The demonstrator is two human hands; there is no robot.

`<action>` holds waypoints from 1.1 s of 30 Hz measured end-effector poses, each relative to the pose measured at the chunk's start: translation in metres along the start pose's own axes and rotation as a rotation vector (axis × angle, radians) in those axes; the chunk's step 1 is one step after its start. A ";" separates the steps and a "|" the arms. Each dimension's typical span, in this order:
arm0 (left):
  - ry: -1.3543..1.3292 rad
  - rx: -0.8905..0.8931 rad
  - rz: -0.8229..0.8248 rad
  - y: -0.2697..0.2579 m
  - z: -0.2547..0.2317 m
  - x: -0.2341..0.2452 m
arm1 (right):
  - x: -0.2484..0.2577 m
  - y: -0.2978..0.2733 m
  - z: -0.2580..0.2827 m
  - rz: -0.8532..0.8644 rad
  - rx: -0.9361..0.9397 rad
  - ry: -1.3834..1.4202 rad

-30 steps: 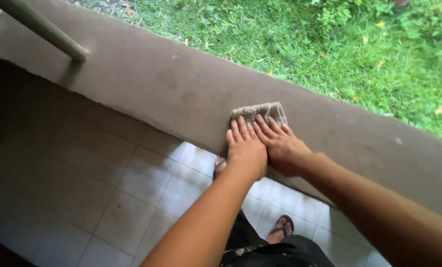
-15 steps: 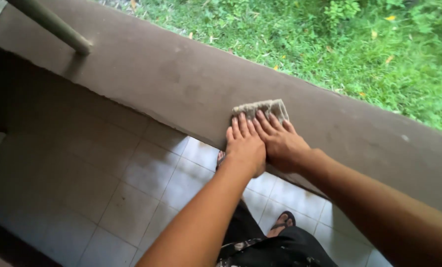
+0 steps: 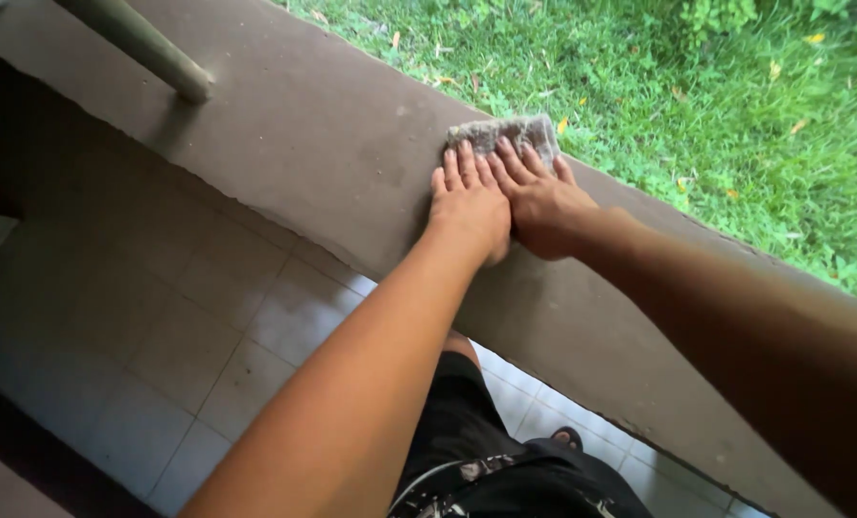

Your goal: Cleaning a concrete ledge using a brush followed by a cloth.

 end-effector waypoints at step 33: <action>-0.014 -0.055 -0.059 -0.044 -0.029 -0.042 | -0.040 -0.055 0.017 -0.168 0.024 0.110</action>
Point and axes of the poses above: each hand's wrist, its own y-axis towards the middle knuckle, its own x-axis out of the back of the hand, z = x × y, the point moved 7 cm from there along y, towards the middle knuckle
